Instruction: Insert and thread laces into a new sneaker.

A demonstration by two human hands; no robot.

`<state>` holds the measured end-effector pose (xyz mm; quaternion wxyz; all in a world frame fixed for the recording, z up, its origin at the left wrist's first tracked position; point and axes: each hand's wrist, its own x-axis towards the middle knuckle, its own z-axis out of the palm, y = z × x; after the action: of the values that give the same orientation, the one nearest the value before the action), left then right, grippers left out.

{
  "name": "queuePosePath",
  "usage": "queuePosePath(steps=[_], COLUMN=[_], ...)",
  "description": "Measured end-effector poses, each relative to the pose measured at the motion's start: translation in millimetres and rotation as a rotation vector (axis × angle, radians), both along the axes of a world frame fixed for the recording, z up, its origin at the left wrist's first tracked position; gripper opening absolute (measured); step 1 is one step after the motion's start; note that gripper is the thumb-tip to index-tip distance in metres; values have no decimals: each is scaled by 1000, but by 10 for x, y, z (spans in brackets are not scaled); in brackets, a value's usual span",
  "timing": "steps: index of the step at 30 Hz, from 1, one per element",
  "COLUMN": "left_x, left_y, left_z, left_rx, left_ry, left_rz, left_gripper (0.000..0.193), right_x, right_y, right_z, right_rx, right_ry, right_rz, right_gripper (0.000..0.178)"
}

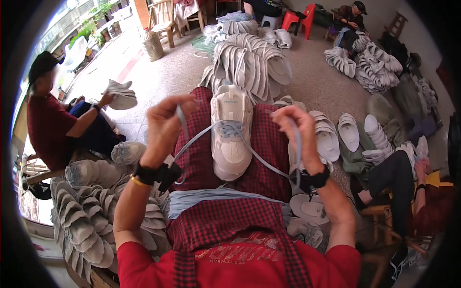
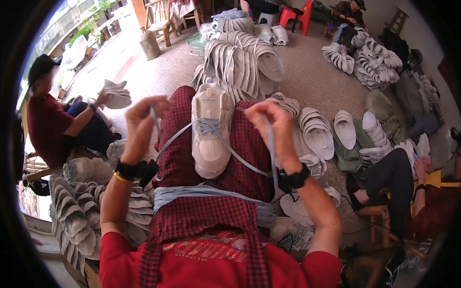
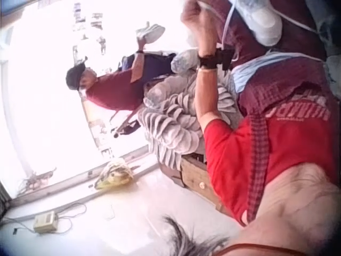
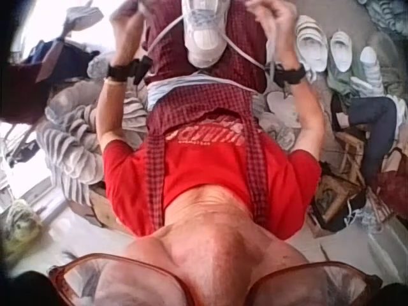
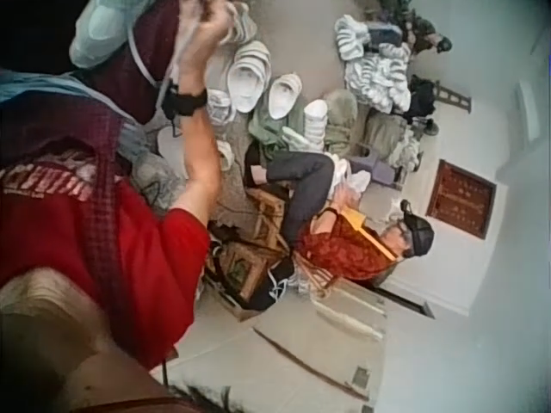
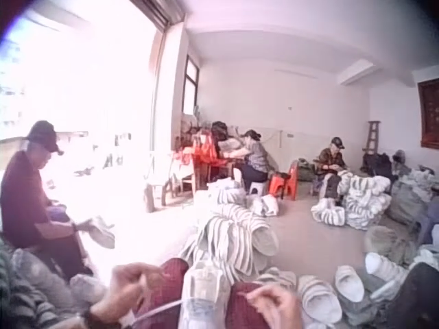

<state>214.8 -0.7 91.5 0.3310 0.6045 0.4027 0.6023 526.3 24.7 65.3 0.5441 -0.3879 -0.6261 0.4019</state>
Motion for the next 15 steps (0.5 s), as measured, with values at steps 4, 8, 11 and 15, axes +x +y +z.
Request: queuePosePath(steps=[4,8,11,15], left_x=[180,263,233,202], left_y=[191,238,224,146], left_z=[-288,-410,-569,-578], left_rx=[-253,-249,-260,-308], left_ry=[14,135,69,43], left_rz=[-1,66,27,41], left_gripper=[16,19,18,17], right_x=[-220,-337,-332,-327], right_y=[230,368,356,368], right_z=[-261,-372,-323,-283], right_rx=[50,61,80,98], right_ry=[-133,-172,-256,-280], right_rz=[103,127,153,132], right_gripper=[11,13,12,10])
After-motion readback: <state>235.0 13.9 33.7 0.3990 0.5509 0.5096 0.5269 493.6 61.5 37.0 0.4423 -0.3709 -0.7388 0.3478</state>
